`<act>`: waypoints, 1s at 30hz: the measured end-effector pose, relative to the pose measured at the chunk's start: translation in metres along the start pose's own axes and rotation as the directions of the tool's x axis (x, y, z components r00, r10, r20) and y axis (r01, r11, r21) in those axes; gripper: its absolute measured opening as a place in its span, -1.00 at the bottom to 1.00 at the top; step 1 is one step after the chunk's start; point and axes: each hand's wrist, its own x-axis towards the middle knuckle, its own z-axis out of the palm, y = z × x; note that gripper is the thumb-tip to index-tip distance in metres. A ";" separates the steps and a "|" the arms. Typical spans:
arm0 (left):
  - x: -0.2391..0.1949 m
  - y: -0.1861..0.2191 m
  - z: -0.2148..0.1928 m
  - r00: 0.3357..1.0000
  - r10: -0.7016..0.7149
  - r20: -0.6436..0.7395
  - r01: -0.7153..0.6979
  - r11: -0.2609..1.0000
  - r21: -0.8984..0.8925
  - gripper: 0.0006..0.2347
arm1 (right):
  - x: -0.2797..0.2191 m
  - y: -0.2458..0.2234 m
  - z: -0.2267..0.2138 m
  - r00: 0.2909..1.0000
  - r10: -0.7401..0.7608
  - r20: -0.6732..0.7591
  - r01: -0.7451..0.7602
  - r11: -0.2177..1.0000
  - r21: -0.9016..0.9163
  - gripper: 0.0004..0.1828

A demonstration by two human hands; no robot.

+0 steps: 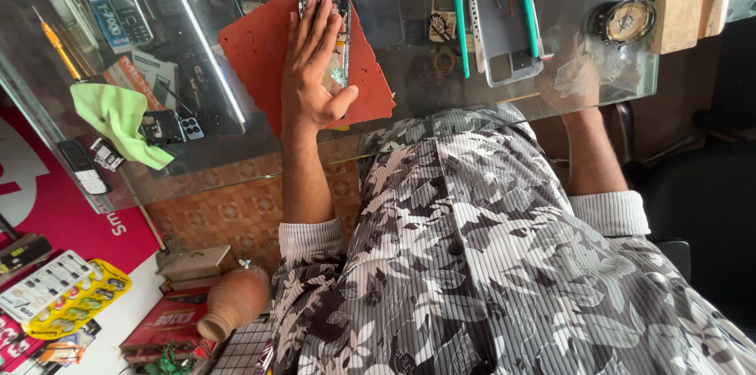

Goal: The person performs a phone repair by handling a battery, a screen assembly, and internal components on a glass workspace. They manipulate parts with their hands and check them against a yellow replacement part packet.

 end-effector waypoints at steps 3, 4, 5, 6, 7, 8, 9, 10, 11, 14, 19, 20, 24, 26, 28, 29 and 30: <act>0.000 -0.001 0.001 1.000 0.009 -0.011 -0.009 1.000 -0.010 -0.21 | 0.000 0.003 0.000 0.966 -0.172 -0.195 0.164 0.985 -0.058 -0.60; 0.001 -0.002 0.001 1.000 0.012 -0.015 -0.012 1.000 -0.012 -0.20 | 0.000 0.005 0.001 0.922 -0.264 -0.284 0.250 0.964 -0.086 -0.78; 0.000 -0.001 0.001 1.000 0.013 -0.016 -0.014 1.000 -0.013 -0.20 | 0.000 0.008 0.002 0.956 -0.155 -0.249 0.139 0.987 -0.079 -0.77; -0.001 -0.001 0.001 1.000 0.008 -0.015 -0.008 1.000 -0.019 -0.20 | 0.001 0.011 0.003 0.976 -0.042 -0.213 0.027 0.997 -0.075 -0.71; -0.001 -0.001 0.001 1.000 0.004 -0.016 -0.004 1.000 -0.022 -0.20 | 0.003 0.013 0.005 0.982 0.069 -0.176 -0.083 0.994 -0.074 -0.62; -0.001 0.000 0.001 1.000 0.000 -0.017 0.000 1.000 -0.025 -0.20 | 0.004 0.017 0.006 0.980 0.040 -0.195 -0.058 0.995 -0.086 -0.62; -0.002 0.000 0.001 1.000 -0.002 -0.018 0.002 1.000 -0.023 -0.20 | 0.003 0.021 0.008 0.978 0.009 -0.209 -0.031 0.995 -0.099 -0.62; -0.002 0.000 0.002 1.000 -0.004 -0.020 0.004 1.000 -0.021 -0.19 | 0.003 0.024 0.009 0.975 -0.021 -0.223 -0.004 0.994 -0.112 -0.61; -0.002 -0.001 0.002 1.000 -0.006 -0.023 0.005 1.000 -0.018 -0.19 | 0.003 0.026 0.010 0.976 -0.031 -0.217 0.011 0.996 -0.093 -0.62; -0.002 -0.001 0.002 1.000 -0.019 -0.020 0.019 1.000 -0.012 -0.19 | 0.003 0.027 0.010 0.978 -0.035 -0.204 0.028 0.999 -0.036 -0.66; -0.002 -0.001 0.003 0.998 -0.026 -0.049 0.025 0.999 -0.024 -0.19 | -0.001 0.013 0.002 0.925 -0.235 -0.298 0.204 0.970 -0.131 -0.71; -0.001 -0.001 0.004 0.998 -0.028 -0.054 0.027 0.999 -0.028 -0.18 | -0.003 0.009 0.000 0.944 -0.181 -0.276 0.169 0.983 -0.069 -0.75; -0.001 0.000 0.004 0.997 -0.034 -0.063 0.033 0.999 -0.030 -0.19 | -0.012 -0.001 -0.005 0.973 -0.079 -0.215 0.092 0.994 0.053 -0.83; -0.001 0.000 0.002 0.998 -0.030 -0.060 0.028 0.999 -0.026 -0.19 | -0.012 -0.001 -0.004 0.976 -0.103 -0.194 0.108 0.994 0.016 -0.74; -0.001 0.000 0.001 0.998 -0.023 -0.061 0.021 0.999 -0.029 -0.19 | -0.013 0.001 -0.002 0.978 -0.145 -0.151 0.137 0.989 -0.063 -0.56; -0.001 0.000 0.001 0.998 -0.017 -0.062 0.015 0.999 -0.033 -0.19 | -0.014 0.003 -0.001 0.980 -0.135 -0.143 0.131 0.991 -0.038 -0.54; -0.001 0.001 0.001 0.998 -0.026 -0.060 0.024 0.999 -0.035 -0.20 | -0.014 0.004 0.001 0.983 -0.126 -0.135 0.126 0.992 -0.012 -0.52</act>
